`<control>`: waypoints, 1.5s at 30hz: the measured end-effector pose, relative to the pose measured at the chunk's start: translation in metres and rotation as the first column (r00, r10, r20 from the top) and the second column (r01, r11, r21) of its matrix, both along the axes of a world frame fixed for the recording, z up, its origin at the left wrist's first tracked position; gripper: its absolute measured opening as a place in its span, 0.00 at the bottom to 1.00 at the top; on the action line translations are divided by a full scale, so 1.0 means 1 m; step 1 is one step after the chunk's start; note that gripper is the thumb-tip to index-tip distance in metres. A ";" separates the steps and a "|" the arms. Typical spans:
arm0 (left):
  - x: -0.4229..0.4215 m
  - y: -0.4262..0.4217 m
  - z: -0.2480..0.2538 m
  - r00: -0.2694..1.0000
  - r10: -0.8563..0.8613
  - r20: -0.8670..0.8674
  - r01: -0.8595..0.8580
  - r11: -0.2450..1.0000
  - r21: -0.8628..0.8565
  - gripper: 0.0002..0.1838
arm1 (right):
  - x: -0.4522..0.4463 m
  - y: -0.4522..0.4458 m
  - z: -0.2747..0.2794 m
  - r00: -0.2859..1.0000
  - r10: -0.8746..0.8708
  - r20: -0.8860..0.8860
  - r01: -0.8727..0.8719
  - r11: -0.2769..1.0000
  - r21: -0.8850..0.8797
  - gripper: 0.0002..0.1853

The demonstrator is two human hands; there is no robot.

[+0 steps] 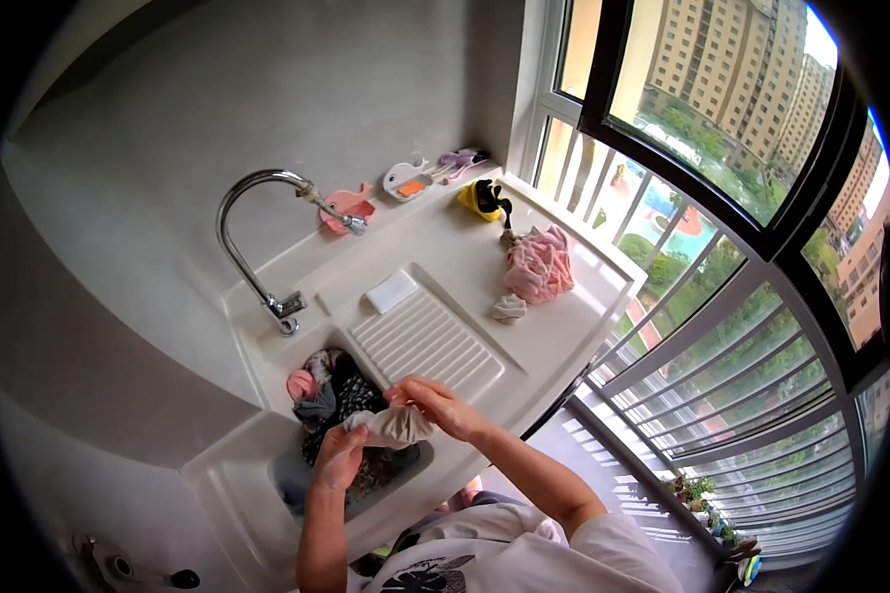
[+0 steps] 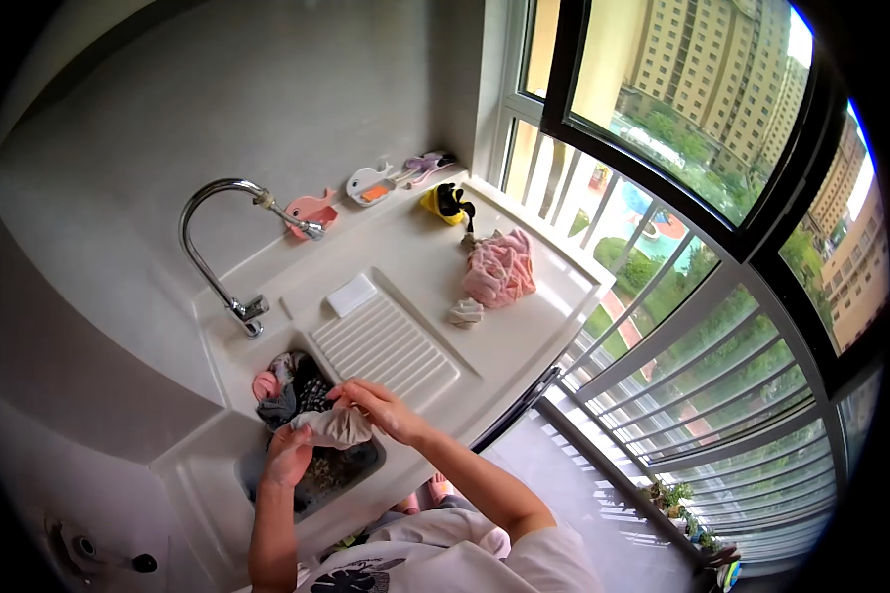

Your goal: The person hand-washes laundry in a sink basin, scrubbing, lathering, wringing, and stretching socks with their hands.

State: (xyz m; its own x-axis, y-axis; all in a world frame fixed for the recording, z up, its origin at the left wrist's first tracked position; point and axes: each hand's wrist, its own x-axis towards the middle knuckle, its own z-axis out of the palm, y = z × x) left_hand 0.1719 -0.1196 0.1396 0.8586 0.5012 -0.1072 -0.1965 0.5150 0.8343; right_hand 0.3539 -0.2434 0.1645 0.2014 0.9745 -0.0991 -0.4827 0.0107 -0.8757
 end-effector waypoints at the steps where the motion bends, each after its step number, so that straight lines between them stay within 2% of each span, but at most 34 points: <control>1: 0.001 0.004 0.000 1.000 -0.007 0.001 0.007 1.000 -0.002 0.13 | 0.001 0.001 -0.003 1.000 -0.007 0.001 0.007 1.000 -0.002 0.19; 2: 0.005 0.008 0.006 0.992 -0.128 -0.021 0.127 0.992 -0.017 0.13 | -0.001 0.005 -0.008 0.972 0.023 0.233 -0.034 0.998 0.046 0.21; 3: 0.007 0.010 0.012 0.968 -0.248 -0.046 0.247 0.968 -0.037 0.12 | -0.006 0.008 -0.010 0.893 0.039 0.449 -0.084 0.993 0.081 0.22; 4: 0.012 0.009 0.018 0.968 -0.242 -0.064 0.240 0.970 -0.049 0.12 | -0.006 0.009 -0.009 0.927 0.125 0.353 -0.153 0.987 0.053 0.22; 5: 0.013 0.012 0.023 0.968 -0.244 -0.063 0.241 0.969 -0.051 0.12 | -0.003 0.008 -0.006 0.928 0.124 0.353 -0.151 0.987 0.051 0.22; 7: 0.010 0.019 0.035 0.861 -0.505 -0.055 0.506 0.862 0.012 0.12 | 0.004 0.006 0.001 0.844 0.209 0.494 -0.241 0.971 0.001 0.22; 9: 0.010 0.016 0.043 0.860 -0.503 -0.086 0.507 0.861 0.031 0.11 | 0.005 0.003 0.010 0.815 0.191 0.547 -0.250 0.968 0.034 0.21; 11: 0.008 0.019 0.039 0.885 -0.409 -0.225 0.441 0.889 0.120 0.10 | 0.007 0.001 0.015 0.758 0.185 0.625 -0.299 0.951 0.081 0.18; 12: 0.004 0.018 0.044 0.871 -0.412 -0.267 0.454 0.883 0.116 0.10 | 0.005 0.008 0.009 0.726 0.168 0.667 -0.374 0.910 0.177 0.14; 13: 0.000 0.020 0.043 0.870 -0.415 -0.265 0.456 0.882 0.116 0.10 | 0.000 0.008 0.007 0.725 0.167 0.668 -0.372 0.911 0.176 0.14; 15: -0.012 0.024 0.037 0.882 -0.399 -0.251 0.444 0.881 0.161 0.11 | -0.010 0.004 0.013 0.851 0.368 0.374 -0.434 0.894 0.108 0.10; 16: -0.017 0.026 0.032 0.883 -0.404 -0.239 0.443 0.886 0.140 0.09 | -0.011 0.003 0.009 0.847 0.473 0.242 -0.496 0.867 0.044 0.10; 17: -0.019 0.026 0.030 0.882 -0.406 -0.238 0.445 0.885 0.138 0.09 | -0.011 0.003 0.009 0.848 0.472 0.241 -0.495 0.868 0.042 0.10; 19: -0.022 0.025 0.028 0.920 -0.377 -0.107 0.373 0.926 -0.053 0.08 | -0.013 0.003 0.008 0.830 0.555 -0.048 -0.556 0.830 -0.026 0.12; 20: -0.023 0.026 0.023 0.932 -0.342 -0.117 0.337 0.940 -0.061 0.07 | -0.016 0.004 0.007 0.830 0.556 -0.049 -0.557 0.830 -0.027 0.12; 21: -0.023 0.026 0.019 0.933 -0.342 -0.117 0.336 0.940 -0.062 0.07 | -0.020 0.006 0.006 0.838 0.545 0.031 -0.544 0.839 -0.027 0.13; 23: -0.019 0.025 0.010 0.979 -0.201 0.037 0.205 0.960 -0.190 0.07 | -0.026 0.008 0.004 0.840 0.508 0.192 -0.514 0.858 -0.022 0.17; 24: -0.017 0.027 0.004 0.982 -0.163 0.091 0.181 0.953 -0.244 0.05 | -0.020 0.010 -0.003 0.803 0.576 0.157 -0.577 0.816 -0.042 0.22; 25: -0.016 0.026 0.000 0.982 -0.165 0.090 0.183 0.952 -0.245 0.05 | -0.019 0.009 -0.006 0.804 0.574 0.156 -0.575 0.817 -0.042 0.22; 27: -0.013 0.023 -0.004 0.998 0.033 0.059 -0.013 0.950 -0.310 0.05 | -0.019 0.010 -0.006 0.870 0.465 0.163 -0.481 0.874 0.075 0.25; 29: -0.014 0.028 -0.014 0.996 0.014 0.090 0.017 0.943 -0.331 0.08 | -0.019 0.009 -0.006 0.890 0.432 0.144 -0.442 0.896 0.040 0.25; 31: -0.014 0.024 -0.006 0.997 -0.073 0.018 0.075 0.972 -0.221 0.12 | -0.020 0.007 -0.006 0.921 0.374 0.110 -0.373 0.927 -0.031 0.25; 32: -0.016 0.031 -0.016 0.974 -0.221 0.049 0.226 0.932 -0.285 0.16 | -0.018 0.005 0.013 0.918 0.376 0.127 -0.367 0.926 -0.089 0.19; 33: -0.015 0.028 -0.011 0.949 -0.312 -0.032 0.297 0.926 -0.231 0.19 | -0.020 0.009 0.016 0.933 0.336 0.126 -0.334 0.942 -0.038 0.14; 35: -0.013 0.026 0.006 0.827 -0.557 -0.069 0.554 0.830 -0.062 0.21 | -0.026 0.016 0.009 0.950 0.299 0.094 -0.293 0.954 -0.066 0.13; 36: -0.011 0.023 0.018 0.831 -0.550 -0.078 0.547 0.835 -0.062 0.21 | -0.033 0.020 0.010 0.948 0.306 0.088 -0.302 0.952 -0.059 0.13; 37: -0.008 0.019 0.030 0.836 -0.526 -0.155 0.544 0.831 0.117 0.21 | -0.040 0.021 0.014 0.975 0.213 0.071 -0.212 0.977 -0.017 0.12; 38: -0.010 0.019 0.025 0.840 -0.509 -0.188 0.540 0.817 0.202 0.21 | -0.045 0.022 0.015 0.992 0.117 0.053 -0.118 0.993 0.017 0.12; 39: -0.011 0.020 0.019 0.845 -0.488 -0.220 0.534 0.796 0.284 0.22 | -0.043 0.023 0.006 0.991 0.121 0.051 -0.122 0.992 0.012 0.12; 40: -0.013 0.025 -0.007 0.876 -0.445 -0.184 0.474 0.866 0.158 0.22 | -0.036 0.025 -0.010 0.997 0.083 0.006 -0.083 0.996 -0.022 0.11; 41: -0.012 0.026 -0.004 0.904 -0.399 -0.156 0.408 0.913 0.029 0.23 | -0.033 0.027 -0.015 0.998 0.040 -0.038 -0.042 0.998 -0.056 0.11; 42: -0.016 0.023 0.001 0.936 -0.346 -0.064 0.348 0.938 0.010 0.22 | -0.031 0.027 -0.020 0.996 -0.003 -0.088 -0.005 0.997 -0.082 0.11; 43: -0.017 0.017 0.006 0.934 -0.350 -0.067 0.352 0.936 0.012 0.22 | -0.030 0.025 -0.025 0.996 -0.007 -0.091 0.000 0.997 -0.080 0.11; 45: -0.014 0.006 0.009 0.974 -0.159 0.159 0.195 0.950 -0.242 0.21 | -0.028 0.020 -0.024 0.998 -0.008 -0.065 -0.003 0.986 -0.166 0.11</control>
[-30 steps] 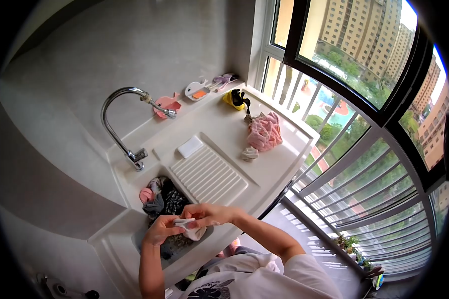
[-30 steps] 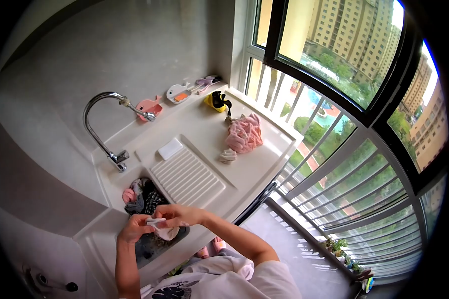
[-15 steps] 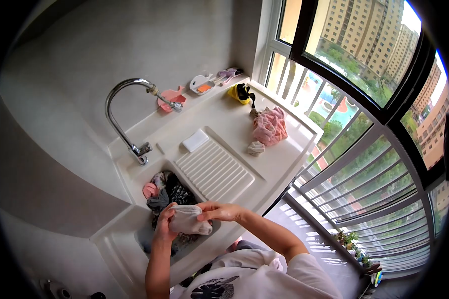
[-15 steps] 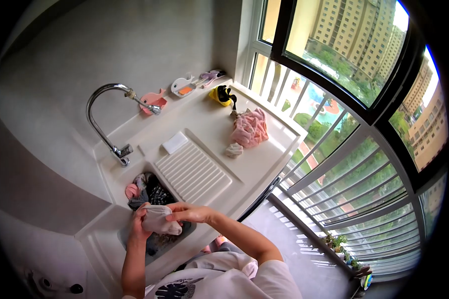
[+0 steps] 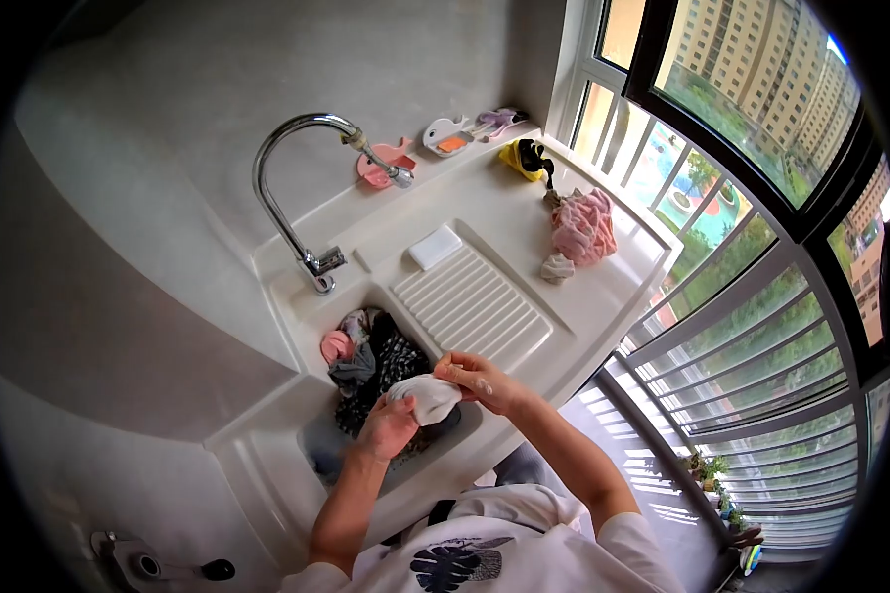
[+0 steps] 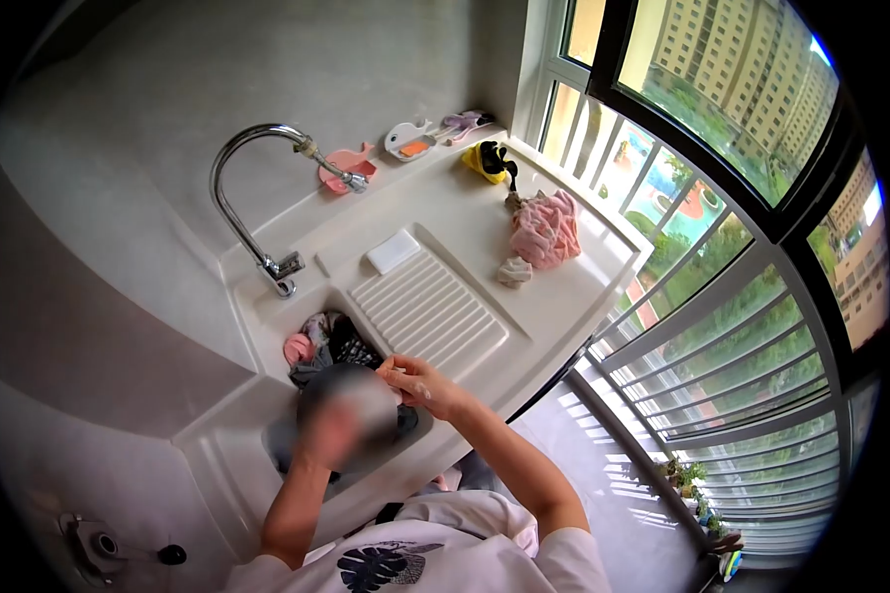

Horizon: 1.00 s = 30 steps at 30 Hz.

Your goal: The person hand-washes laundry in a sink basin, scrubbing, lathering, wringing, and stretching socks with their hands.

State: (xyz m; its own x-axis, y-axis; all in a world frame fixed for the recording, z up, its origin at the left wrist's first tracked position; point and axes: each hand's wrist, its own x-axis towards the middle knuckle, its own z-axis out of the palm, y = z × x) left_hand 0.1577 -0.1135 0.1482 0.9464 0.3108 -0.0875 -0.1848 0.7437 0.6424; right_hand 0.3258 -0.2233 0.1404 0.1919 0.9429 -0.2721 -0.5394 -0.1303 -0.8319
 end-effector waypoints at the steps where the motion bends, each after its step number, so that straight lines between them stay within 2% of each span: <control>1: 0.003 -0.002 -0.004 1.000 0.003 0.030 -0.001 0.998 -0.069 0.18 | -0.002 -0.003 0.001 0.999 -0.020 0.024 0.021 1.000 -0.022 0.11; 2: 0.006 -0.005 -0.009 0.999 0.005 0.034 -0.003 0.997 -0.072 0.18 | -0.006 -0.007 0.007 0.999 -0.018 0.029 0.019 0.999 -0.025 0.11; 4: 0.012 -0.012 -0.018 0.998 0.011 0.069 -0.001 0.990 -0.143 0.16 | -0.012 -0.013 0.017 0.970 -0.159 0.183 0.159 0.987 0.017 0.11; 5: 0.016 -0.016 -0.011 0.985 -0.043 0.165 0.050 0.998 -0.039 0.15 | -0.013 -0.016 0.015 0.939 -0.190 0.285 0.180 0.982 0.059 0.13; 6: 0.021 -0.020 -0.005 0.961 -0.097 0.259 0.083 0.994 0.066 0.13 | -0.011 -0.019 0.014 0.939 -0.183 0.289 0.172 0.983 0.065 0.13; 8: 0.021 -0.025 -0.005 0.997 0.075 0.031 -0.078 0.991 0.110 0.13 | -0.007 -0.025 0.010 0.810 -0.356 0.466 0.308 0.934 0.180 0.17; 9: 0.024 -0.027 -0.003 0.983 0.165 -0.078 -0.152 0.978 0.144 0.14 | -0.002 -0.026 0.008 0.917 -0.294 0.269 0.309 0.951 -0.013 0.19; 10: 0.026 -0.029 -0.002 0.983 0.166 -0.079 -0.153 0.977 0.148 0.14 | -0.001 -0.026 0.006 0.918 -0.294 0.268 0.308 0.951 -0.011 0.19; 12: 0.028 -0.034 0.014 0.962 0.223 -0.159 -0.145 0.906 0.397 0.15 | -0.003 -0.024 0.007 0.941 -0.174 0.289 0.186 0.982 -0.014 0.17; 14: 0.025 -0.032 0.009 0.954 0.246 -0.170 -0.157 0.896 0.415 0.15 | -0.004 -0.021 0.010 0.947 -0.213 0.241 0.206 0.977 0.056 0.14; 16: 0.018 -0.021 -0.024 0.960 0.245 -0.137 -0.109 0.777 0.620 0.16 | -0.006 -0.017 0.011 0.939 -0.342 0.024 0.330 0.920 0.211 0.13; 17: 0.016 -0.016 -0.045 0.964 0.260 -0.061 -0.197 0.848 0.492 0.17 | -0.007 -0.017 0.009 0.940 -0.341 0.018 0.329 0.920 0.212 0.13; 18: 0.015 -0.014 -0.048 0.963 0.262 -0.065 -0.197 0.846 0.494 0.17 | -0.007 -0.019 0.007 0.949 -0.308 -0.062 0.314 0.927 0.203 0.12; 19: 0.014 -0.013 -0.051 0.961 0.269 -0.056 -0.229 0.897 0.378 0.17 | -0.008 -0.019 0.006 0.952 -0.272 -0.141 0.296 0.935 0.196 0.11; 20: 0.012 -0.013 -0.052 0.959 0.279 -0.047 -0.259 0.931 0.256 0.17 | -0.009 -0.019 0.008 0.954 -0.265 -0.142 0.290 0.937 0.196 0.11; 23: 0.009 -0.017 -0.059 0.950 0.313 -0.019 -0.287 0.894 0.344 0.17 | -0.006 -0.011 0.013 0.936 -0.276 -0.220 0.310 0.941 0.137 0.12; 24: 0.008 -0.018 -0.061 0.946 0.325 -0.006 -0.298 0.874 0.385 0.17 | 0.000 -0.007 0.008 0.951 -0.306 -0.047 0.309 0.946 0.100 0.11; 25: 0.006 -0.018 -0.062 0.947 0.320 0.018 -0.306 0.884 0.353 0.17 | 0.003 -0.004 0.005 0.938 -0.321 0.129 0.315 0.947 0.065 0.12; 26: 0.004 -0.018 -0.061 0.948 0.316 0.041 -0.312 0.894 0.322 0.17 | -0.003 0.001 0.006 0.941 -0.314 0.127 0.308 0.949 0.066 0.12; 27: 0.006 -0.022 -0.044 0.937 0.346 -0.043 -0.329 0.920 0.215 0.13 | -0.015 0.009 0.009 0.837 -0.419 0.353 0.391 0.908 0.149 0.11; 28: 0.008 -0.027 -0.026 0.922 0.365 -0.131 -0.353 0.930 0.105 0.09 | -0.030 0.017 0.012 0.671 -0.506 0.542 0.446 0.860 0.250 0.10; 30: 0.012 -0.031 -0.029 0.863 0.505 -0.032 -0.447 0.790 0.420 0.09 | -0.080 0.014 0.052 0.378 -0.467 0.799 0.197 0.884 0.423 0.10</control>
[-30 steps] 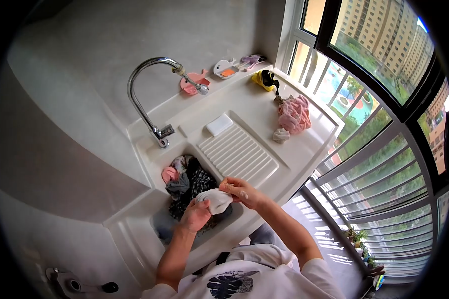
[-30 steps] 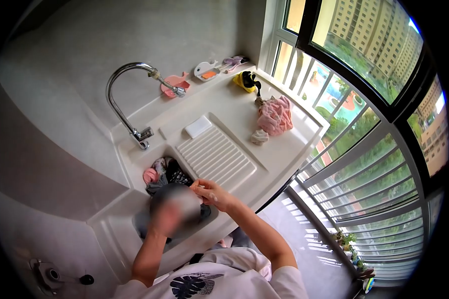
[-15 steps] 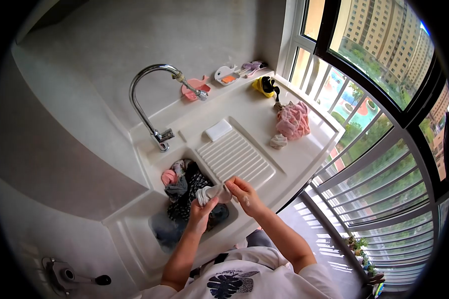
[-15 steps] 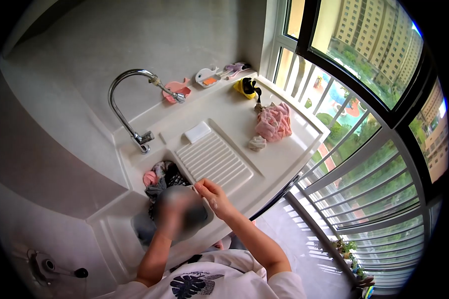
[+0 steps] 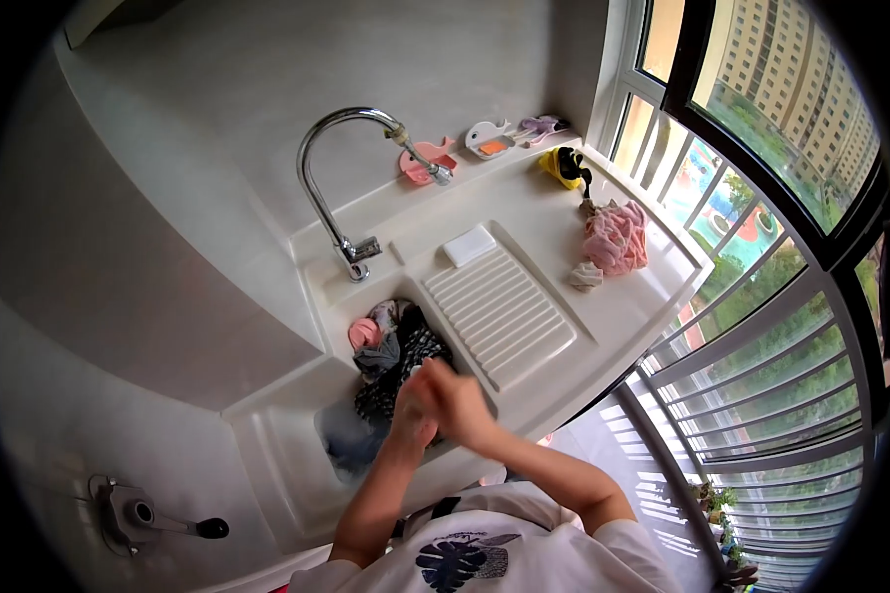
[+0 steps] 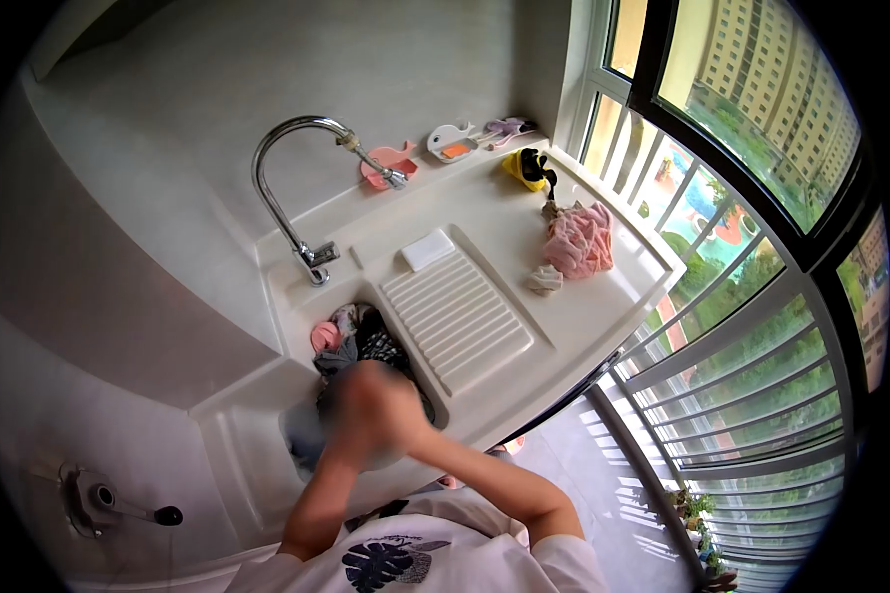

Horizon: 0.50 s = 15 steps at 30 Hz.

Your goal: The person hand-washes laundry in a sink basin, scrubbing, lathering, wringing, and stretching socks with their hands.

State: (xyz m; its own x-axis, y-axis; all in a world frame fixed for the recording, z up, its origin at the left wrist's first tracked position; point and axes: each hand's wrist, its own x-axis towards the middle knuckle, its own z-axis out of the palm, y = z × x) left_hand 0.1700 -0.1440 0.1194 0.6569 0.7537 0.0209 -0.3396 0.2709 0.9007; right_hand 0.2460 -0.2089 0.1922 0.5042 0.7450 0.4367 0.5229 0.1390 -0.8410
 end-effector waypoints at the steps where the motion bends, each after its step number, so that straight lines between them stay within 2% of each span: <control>1: 0.002 -0.002 -0.001 0.996 0.084 -0.030 -0.078 0.984 0.158 0.09 | -0.020 -0.001 -0.002 0.966 0.085 0.242 -0.091 0.996 0.015 0.10; 2: 0.001 0.001 -0.003 0.989 0.077 -0.129 -0.038 0.959 0.282 0.09 | -0.035 -0.002 -0.006 0.868 0.153 0.472 -0.179 0.984 0.011 0.11; 3: 0.000 0.004 -0.003 0.971 0.078 -0.226 0.019 0.917 0.398 0.09 | -0.038 0.004 -0.016 0.806 0.054 0.589 -0.109 0.992 0.059 0.13; 4: 0.000 0.006 -0.003 0.944 0.091 -0.317 0.085 0.863 0.499 0.10 | -0.029 0.012 -0.023 0.807 0.051 0.589 -0.108 0.992 0.061 0.13; 6: -0.001 0.010 -0.006 0.864 0.152 -0.481 0.234 0.723 0.650 0.14 | 0.006 0.031 -0.027 0.813 -0.103 0.573 0.030 0.990 0.135 0.14; 7: -0.005 0.012 -0.014 0.835 0.175 -0.522 0.277 0.687 0.672 0.15 | 0.016 0.030 -0.007 0.864 -0.054 0.501 0.056 0.998 0.011 0.17; 8: -0.010 0.013 -0.022 0.804 0.199 -0.560 0.320 0.649 0.691 0.17 | 0.003 0.043 -0.024 0.802 -0.273 0.531 0.426 0.885 -0.188 0.11; 10: -0.020 0.025 -0.059 0.870 0.073 -0.488 0.278 0.746 0.606 0.18 | 0.001 0.032 -0.036 0.830 -0.150 0.538 0.133 0.989 0.071 0.17; 11: -0.022 0.028 -0.062 0.936 -0.128 -0.327 0.229 0.929 0.290 0.16 | -0.017 0.022 -0.039 0.810 -0.060 0.583 0.019 0.997 0.076 0.16; 12: -0.019 0.030 -0.053 0.965 -0.260 -0.016 0.251 0.943 -0.217 0.14 | -0.029 0.016 -0.042 0.781 0.010 0.624 -0.135 0.979 0.153 0.15; 13: -0.015 0.030 -0.045 0.963 -0.236 0.127 0.268 0.827 -0.495 0.13 | -0.024 0.018 -0.050 0.801 0.047 0.597 -0.131 0.987 0.098 0.15; 14: -0.011 0.028 -0.033 0.967 -0.185 0.178 0.256 0.719 -0.646 0.12 | -0.014 0.022 -0.056 0.819 0.079 0.568 -0.126 0.991 0.043 0.14; 15: -0.009 0.023 -0.023 0.973 -0.144 0.179 0.229 0.657 -0.718 0.11 | 0.000 0.032 -0.048 0.834 0.010 0.552 -0.011 1.000 -0.001 0.11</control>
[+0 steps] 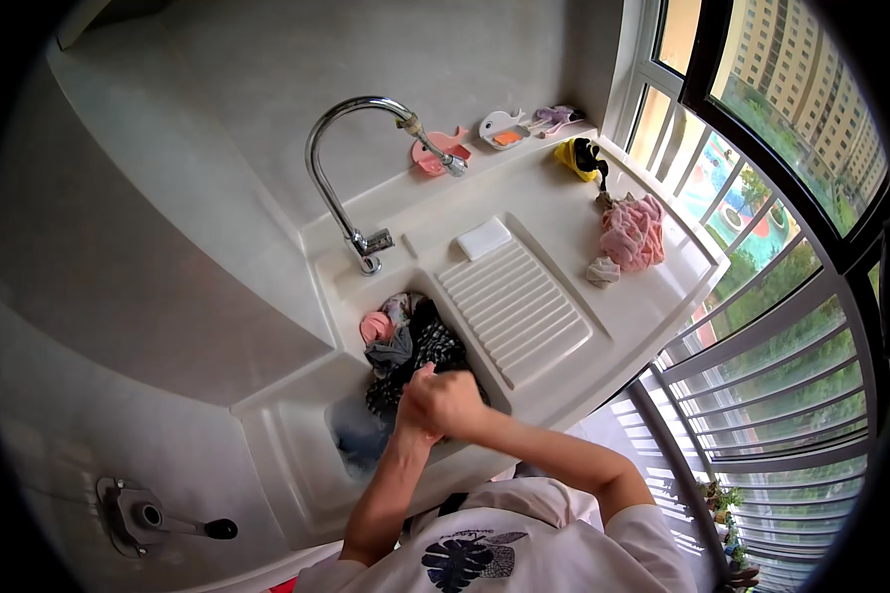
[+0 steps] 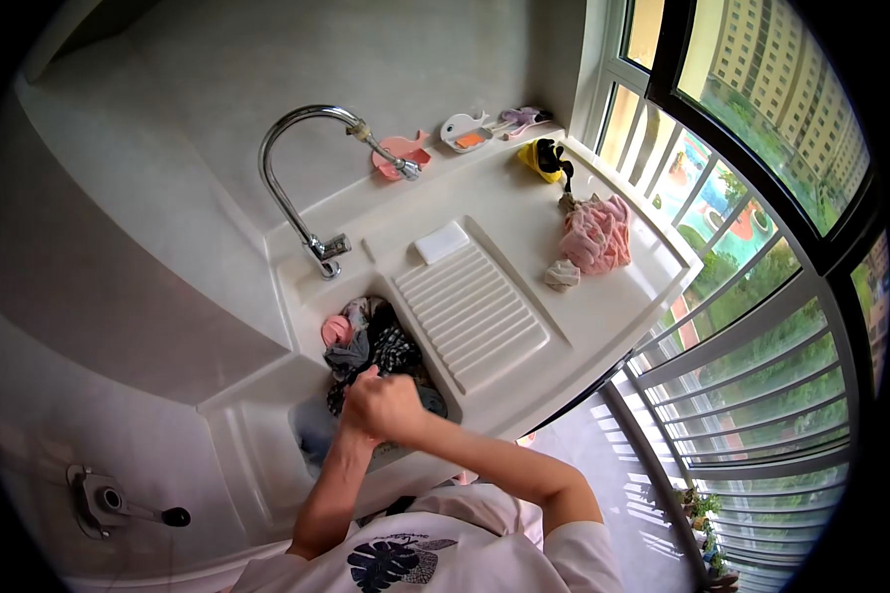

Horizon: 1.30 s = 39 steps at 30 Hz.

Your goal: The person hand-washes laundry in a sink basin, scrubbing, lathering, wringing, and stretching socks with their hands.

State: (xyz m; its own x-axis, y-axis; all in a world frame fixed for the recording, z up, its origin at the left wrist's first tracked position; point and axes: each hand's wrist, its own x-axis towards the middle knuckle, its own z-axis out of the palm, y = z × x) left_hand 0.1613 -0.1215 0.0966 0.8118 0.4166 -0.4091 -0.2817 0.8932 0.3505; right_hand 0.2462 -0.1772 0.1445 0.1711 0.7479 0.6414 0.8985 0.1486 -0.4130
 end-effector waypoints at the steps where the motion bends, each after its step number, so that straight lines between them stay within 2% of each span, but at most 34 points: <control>1: 0.003 -0.005 0.009 0.998 0.029 -0.048 -0.032 0.998 -0.048 0.10 | 0.018 0.008 0.008 0.988 -0.002 -0.153 0.002 1.000 -0.004 0.08; 2: 0.008 -0.009 0.035 0.988 0.028 -0.152 -0.039 0.997 -0.070 0.09 | 0.025 0.016 0.004 0.977 -0.104 -0.186 0.107 0.994 0.005 0.07; 3: 0.002 -0.004 0.009 0.988 0.031 -0.154 -0.043 0.997 -0.071 0.09 | 0.028 0.023 0.002 0.955 -0.202 -0.219 0.210 0.978 0.012 0.06; 4: -0.005 0.005 -0.037 0.996 0.007 0.093 -0.013 0.997 0.072 0.09 | 0.018 0.019 0.000 0.968 -0.123 -0.220 0.139 0.988 0.061 0.05; 5: -0.009 0.009 -0.045 0.978 -0.022 0.210 -0.009 0.989 0.145 0.09 | 0.002 0.007 0.011 0.976 0.012 -0.216 0.001 0.998 0.057 0.07; 6: -0.012 0.013 -0.053 0.944 -0.056 0.324 -0.015 0.977 0.212 0.08 | -0.020 -0.002 0.000 0.975 0.145 -0.166 -0.132 0.988 0.085 0.07; 7: -0.015 0.012 -0.034 0.992 -0.040 0.121 -0.040 0.805 0.592 0.09 | -0.035 -0.008 -0.008 0.955 0.275 -0.115 -0.263 0.959 0.105 0.08; 8: -0.019 0.010 -0.014 0.996 0.060 -0.062 0.024 0.497 0.868 0.10 | -0.032 -0.005 -0.010 0.954 0.275 -0.121 -0.264 0.959 0.102 0.08; 10: -0.019 0.018 -0.037 0.982 0.049 -0.183 0.098 0.693 0.714 0.13 | -0.012 0.008 -0.012 0.977 0.164 -0.135 -0.164 0.986 0.014 0.08; 11: -0.011 0.013 -0.010 0.980 0.025 -0.198 0.052 0.927 0.371 0.14 | 0.004 0.020 -0.007 0.987 0.059 -0.150 -0.054 0.998 0.035 0.08; 12: -0.002 0.007 0.018 0.969 0.084 -0.231 -0.095 0.995 -0.040 0.15 | 0.014 0.029 -0.010 0.980 -0.065 -0.187 0.069 0.998 0.015 0.07; 13: 0.003 0.003 0.037 0.970 0.057 -0.235 -0.059 0.998 0.002 0.14 | 0.019 0.035 -0.013 0.957 -0.189 -0.220 0.192 0.981 -0.008 0.06; 15: -0.012 0.015 -0.001 0.999 0.009 0.050 -0.008 1.000 -0.021 0.13 | 0.002 0.023 0.009 0.965 -0.073 -0.252 0.093 0.993 0.067 0.08; 16: -0.017 0.018 -0.014 0.997 -0.074 0.018 0.065 0.948 0.311 0.13 | -0.017 0.013 0.012 0.974 -0.023 -0.223 0.036 0.998 0.051 0.08; 17: -0.020 0.020 -0.020 0.993 -0.100 -0.065 0.118 0.764 0.634 0.12 | -0.033 0.005 0.010 0.980 0.026 -0.196 -0.021 0.999 0.031 0.09; 18: -0.024 0.022 -0.026 0.991 -0.052 -0.125 0.133 0.522 0.842 0.12 | -0.040 0.001 0.006 0.975 0.159 -0.156 -0.144 0.984 0.106 0.07; 20: -0.022 0.010 -0.027 0.990 0.029 -0.141 0.076 0.726 0.684 0.13 | -0.022 0.007 0.002 0.985 0.120 -0.123 -0.115 0.992 0.049 0.07; 21: -0.011 0.010 -0.028 0.999 0.002 -0.042 0.017 0.899 0.437 0.14 | -0.010 0.012 0.001 0.992 0.085 -0.091 -0.086 0.996 -0.004 0.07; 22: -0.010 0.008 -0.025 0.999 -0.018 0.034 0.012 0.983 0.182 0.15 | 0.003 0.019 0.000 0.987 0.020 -0.157 -0.018 1.000 0.015 0.06; 23: -0.003 0.003 0.010 0.996 0.000 0.088 0.008 0.995 -0.095 0.15 | 0.013 0.023 0.004 0.981 -0.073 -0.178 0.076 0.997 0.009 0.09; 25: 0.013 -0.003 0.038 0.973 0.105 -0.205 -0.124 0.989 -0.084 0.15 | 0.015 0.021 0.002 0.975 -0.155 -0.162 0.159 0.987 0.011 0.04; 26: 0.015 0.001 0.029 0.975 0.096 -0.201 -0.108 0.993 -0.050 0.15 | 0.005 0.011 0.002 0.991 -0.086 -0.104 0.089 0.996 0.024 0.04; 27: 0.009 0.011 -0.001 0.998 0.033 -0.060 -0.033 0.999 0.009 0.14 | -0.011 -0.001 0.003 0.999 -0.021 -0.044 0.022 0.999 0.033 0.03; 28: 0.008 0.019 -0.024 0.996 -0.035 0.082 0.027 0.996 0.090 0.14 | -0.021 -0.007 0.003 0.998 0.057 0.021 -0.059 0.989 0.133 0.04; 29: 0.010 0.021 -0.037 0.980 -0.085 0.181 0.061 0.990 0.130 0.14 | -0.018 -0.009 -0.001 0.990 0.125 0.071 -0.132 0.986 0.104 0.06; 30: 0.013 0.018 -0.035 0.966 -0.117 0.231 0.093 0.989 0.111 0.14 | -0.004 -0.008 -0.005 0.995 0.093 0.024 -0.094 0.993 0.075 0.06; 32: 0.015 0.005 -0.018 0.991 -0.094 0.093 0.098 0.995 -0.037 0.13 | 0.034 0.001 -0.011 0.997 -0.018 -0.081 0.020 1.000 0.018 0.07; 33: 0.033 -0.012 0.038 0.982 -0.016 -0.190 0.018 1.000 0.012 0.12 | 0.047 0.001 -0.004 0.974 -0.179 -0.137 0.175 0.984 -0.043 0.07; 35: 0.040 -0.018 0.037 0.987 -0.054 -0.152 0.060 0.998 0.037 0.13 | 0.048 -0.003 -0.005 0.933 -0.337 -0.129 0.331 0.941 -0.062 0.07; 36: 0.044 -0.010 -0.019 0.955 -0.151 0.257 0.133 0.987 0.085 0.14 | 0.037 -0.009 0.004 0.963 -0.247 -0.104 0.250 0.968 0.019 0.05; 37: 0.041 -0.003 -0.028 0.963 -0.176 0.204 0.109 0.947 0.303 0.14 | 0.019 -0.018 0.008 0.985 -0.154 -0.079 0.161 0.982 0.094 0.04; 38: 0.034 -0.006 -0.015 0.989 -0.121 -0.090 0.149 0.708 0.690 0.14 | 0.002 -0.022 -0.003 0.998 -0.004 -0.060 0.013 0.987 0.160 0.06; 39: 0.026 -0.007 -0.007 0.965 0.009 -0.262 0.239 0.377 0.895 0.15 | -0.006 -0.027 0.000 0.995 0.094 0.031 -0.097 0.989 0.110 0.07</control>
